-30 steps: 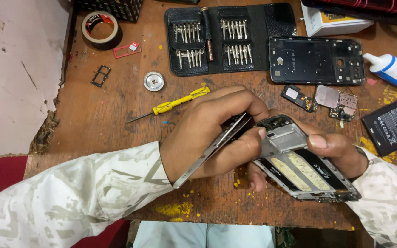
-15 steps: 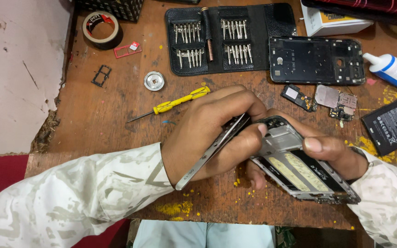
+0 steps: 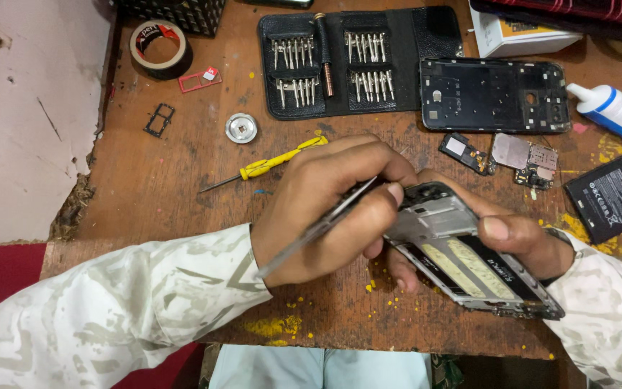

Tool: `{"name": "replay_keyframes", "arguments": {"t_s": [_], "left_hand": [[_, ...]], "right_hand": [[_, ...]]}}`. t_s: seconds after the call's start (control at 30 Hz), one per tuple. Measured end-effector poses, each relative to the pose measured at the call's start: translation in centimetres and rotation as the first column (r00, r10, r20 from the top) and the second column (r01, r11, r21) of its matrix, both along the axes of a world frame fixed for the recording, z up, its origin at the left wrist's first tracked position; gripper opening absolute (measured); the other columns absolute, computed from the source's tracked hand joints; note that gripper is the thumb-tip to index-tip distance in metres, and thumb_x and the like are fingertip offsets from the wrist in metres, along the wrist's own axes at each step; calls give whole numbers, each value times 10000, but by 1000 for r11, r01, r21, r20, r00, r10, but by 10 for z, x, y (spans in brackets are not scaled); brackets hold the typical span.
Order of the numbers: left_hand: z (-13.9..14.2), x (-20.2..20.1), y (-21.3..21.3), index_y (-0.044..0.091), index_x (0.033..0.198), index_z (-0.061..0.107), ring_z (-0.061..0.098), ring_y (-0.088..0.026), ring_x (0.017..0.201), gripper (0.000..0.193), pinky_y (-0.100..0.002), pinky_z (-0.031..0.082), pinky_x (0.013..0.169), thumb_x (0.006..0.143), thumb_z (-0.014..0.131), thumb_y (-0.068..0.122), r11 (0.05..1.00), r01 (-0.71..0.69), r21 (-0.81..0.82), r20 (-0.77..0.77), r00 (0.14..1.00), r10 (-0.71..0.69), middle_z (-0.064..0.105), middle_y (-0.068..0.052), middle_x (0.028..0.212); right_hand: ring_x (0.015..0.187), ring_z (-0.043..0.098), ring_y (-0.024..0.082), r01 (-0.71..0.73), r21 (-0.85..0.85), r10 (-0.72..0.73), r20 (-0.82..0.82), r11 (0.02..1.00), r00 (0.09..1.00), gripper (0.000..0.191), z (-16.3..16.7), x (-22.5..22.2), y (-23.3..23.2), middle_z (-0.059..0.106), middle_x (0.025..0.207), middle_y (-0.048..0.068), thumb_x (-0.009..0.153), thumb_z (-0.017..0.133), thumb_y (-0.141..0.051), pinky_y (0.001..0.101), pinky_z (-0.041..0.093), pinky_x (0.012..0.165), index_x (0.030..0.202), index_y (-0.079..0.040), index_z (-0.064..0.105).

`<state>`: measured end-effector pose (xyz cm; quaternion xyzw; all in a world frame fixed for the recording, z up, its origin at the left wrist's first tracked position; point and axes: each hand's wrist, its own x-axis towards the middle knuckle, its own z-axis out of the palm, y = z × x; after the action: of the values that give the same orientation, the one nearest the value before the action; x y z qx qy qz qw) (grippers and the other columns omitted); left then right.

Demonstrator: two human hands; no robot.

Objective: The person uses tweezers to remove small components and a metal bracket from a disassembled smartphone. They then handle the motherboard, adjusting a ribbon cable and inspecting the board while the phone remains open on the workbench.

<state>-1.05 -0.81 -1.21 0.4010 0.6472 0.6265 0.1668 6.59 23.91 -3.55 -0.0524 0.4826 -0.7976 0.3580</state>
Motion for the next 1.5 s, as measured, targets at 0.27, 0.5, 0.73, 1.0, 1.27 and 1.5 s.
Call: {"name": "replay_keyframes", "arguments": {"t_s": [0.27,0.5,0.73,1.0,1.27,1.5], "left_hand": [[6,-1,6,-50,1143,670,676,-69,654,247,-241,571,567,1009,518,90,999,35,37,203,978,-41,703,-63,897],[3,0,5,-44,1121,663,658,-64,645,211,-243,570,566,1000,563,98,999,43,26,207,977,-48,704,-64,851],[-3,0,4,-34,1111,651,675,-73,680,198,-251,566,604,991,587,111,997,37,73,119,992,-45,676,-59,938],[-10,-2,2,2,1087,660,695,-101,749,184,-283,561,700,984,621,149,999,1,46,-43,999,1,693,-74,972],[-6,-6,2,21,1007,638,691,-108,695,176,-260,568,602,921,556,151,999,53,14,37,998,-53,677,-60,941],[-6,-5,2,-7,1033,613,693,-97,701,139,-255,577,595,980,569,113,988,125,89,86,987,-132,661,-90,994]], "right_hand": [[943,637,342,23,-23,-21,75,999,997,979,2,2,4,577,1279,308,832,672,-629,472,514,846,1495,37,399],[953,658,353,39,19,-40,69,999,997,989,3,5,4,597,1203,321,832,662,-651,475,525,836,1477,57,413],[923,651,339,12,13,-12,-23,1000,1000,1007,-2,0,4,584,1217,302,805,726,-643,478,535,859,1454,58,404],[957,669,360,2,12,-3,60,1000,998,1050,-9,4,11,642,1027,322,794,752,-647,432,540,813,1511,-4,334],[964,689,338,-26,92,27,-6,995,1000,1083,-7,1,10,658,1023,291,779,771,-685,429,558,806,1506,-25,314],[884,678,357,-58,12,57,53,998,997,1064,-11,0,12,651,1053,336,823,766,-634,432,534,655,1562,-25,302]]}}
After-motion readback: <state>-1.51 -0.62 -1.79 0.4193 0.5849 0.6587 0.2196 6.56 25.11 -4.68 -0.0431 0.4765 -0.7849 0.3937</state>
